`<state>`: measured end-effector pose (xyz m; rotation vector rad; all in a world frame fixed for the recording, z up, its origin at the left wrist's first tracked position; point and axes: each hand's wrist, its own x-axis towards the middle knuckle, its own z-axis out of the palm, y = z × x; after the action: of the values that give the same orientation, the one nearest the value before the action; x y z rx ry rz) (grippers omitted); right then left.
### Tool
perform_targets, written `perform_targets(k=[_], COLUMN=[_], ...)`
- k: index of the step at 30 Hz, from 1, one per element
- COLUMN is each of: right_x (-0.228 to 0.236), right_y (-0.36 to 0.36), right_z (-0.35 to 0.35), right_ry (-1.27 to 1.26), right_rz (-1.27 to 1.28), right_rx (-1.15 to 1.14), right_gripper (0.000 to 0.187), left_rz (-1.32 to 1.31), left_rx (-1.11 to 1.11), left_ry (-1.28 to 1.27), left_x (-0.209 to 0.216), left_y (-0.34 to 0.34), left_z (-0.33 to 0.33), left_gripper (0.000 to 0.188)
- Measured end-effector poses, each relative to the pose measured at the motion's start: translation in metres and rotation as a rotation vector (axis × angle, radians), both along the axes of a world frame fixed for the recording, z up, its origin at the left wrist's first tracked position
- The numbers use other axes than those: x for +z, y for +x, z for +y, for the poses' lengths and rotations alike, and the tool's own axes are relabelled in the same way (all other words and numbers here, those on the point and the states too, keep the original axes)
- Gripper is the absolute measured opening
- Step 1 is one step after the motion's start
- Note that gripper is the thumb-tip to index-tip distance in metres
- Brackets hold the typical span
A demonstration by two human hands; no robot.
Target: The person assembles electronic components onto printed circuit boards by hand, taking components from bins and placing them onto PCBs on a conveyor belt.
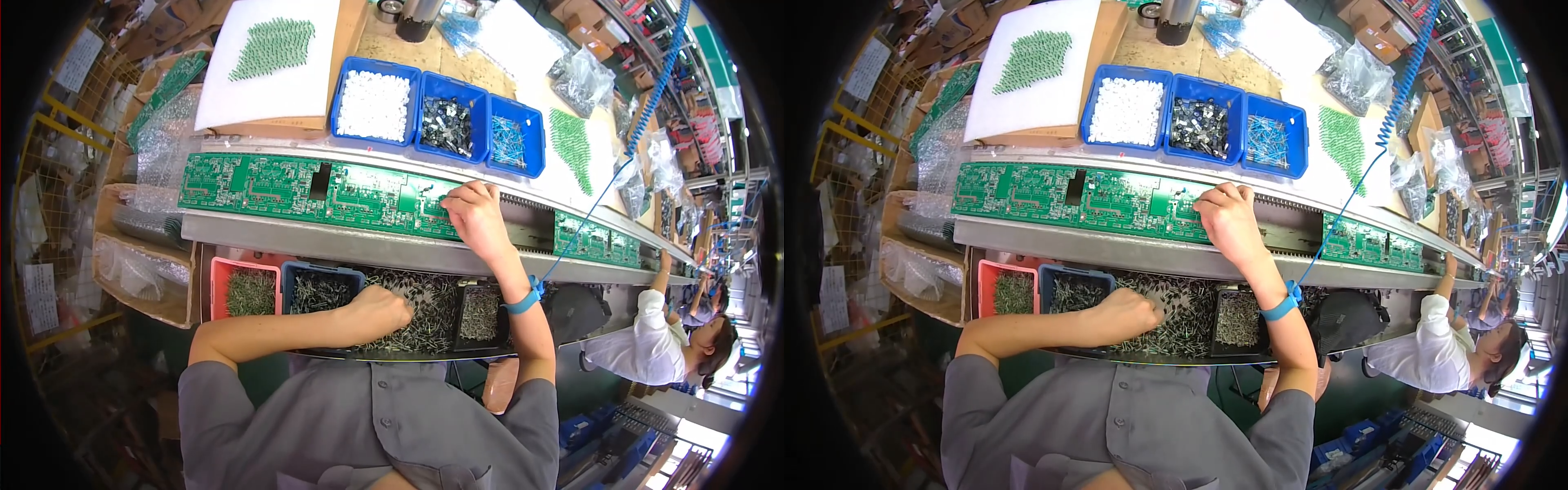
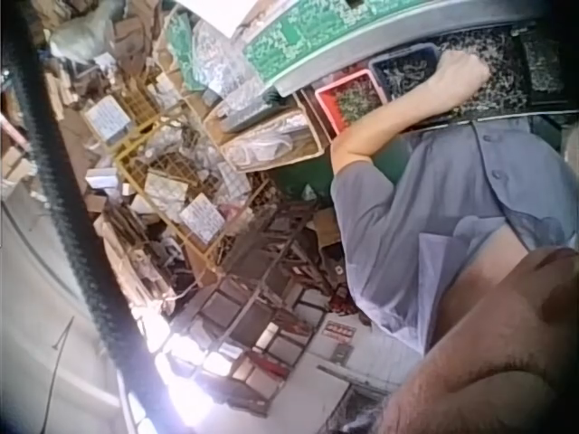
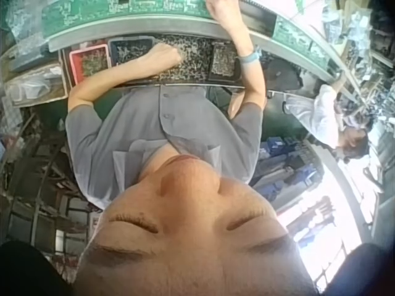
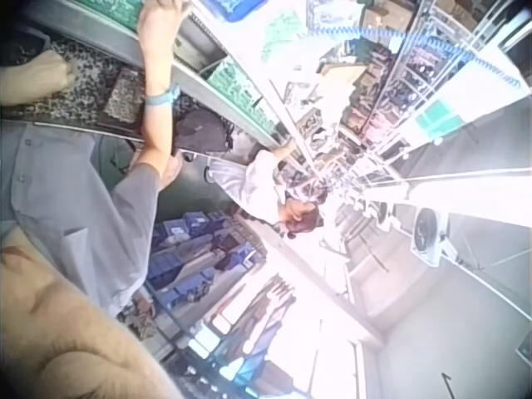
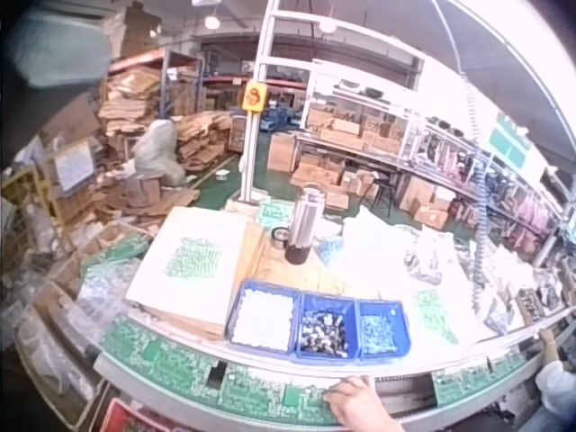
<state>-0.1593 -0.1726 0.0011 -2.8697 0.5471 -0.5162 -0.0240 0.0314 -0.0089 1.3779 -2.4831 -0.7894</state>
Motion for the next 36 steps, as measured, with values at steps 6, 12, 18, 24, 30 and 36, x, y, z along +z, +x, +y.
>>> perform_targets(k=[6,12,18,24,30,36], right_x=[-0.001,-0.001,0.025,-0.005,-0.021,-0.024], right_y=[-0.001,-0.003,0.0,-0.018,-0.022,-0.022], right_z=[0.002,0.001,0.061,0.135,0.15,0.149], right_ry=[0.053,0.087,0.178,0.381,0.366,0.447], right_rz=[-0.025,-0.014,0.022,0.252,0.339,0.306], right_rx=[-0.156,-0.134,-0.053,0.254,0.239,0.221], right_gripper=[0.019,0.02,0.02,0.01,0.012,0.012], left_rz=[0.046,0.358,0.365,0.234,0.17,0.183], left_rx=[0.027,0.136,0.446,0.606,0.624,0.605], left_ry=[-0.03,0.003,-0.256,-0.469,-0.47,-0.413], left_x=[0.001,0.014,0.013,0.0,-0.005,-0.004], left_y=[0.004,0.028,0.074,0.101,0.108,0.11], left_z=[0.001,-0.009,-0.035,-0.061,-0.07,-0.071], left_gripper=[0.008,0.011,0.008,0.015,0.019,0.021])
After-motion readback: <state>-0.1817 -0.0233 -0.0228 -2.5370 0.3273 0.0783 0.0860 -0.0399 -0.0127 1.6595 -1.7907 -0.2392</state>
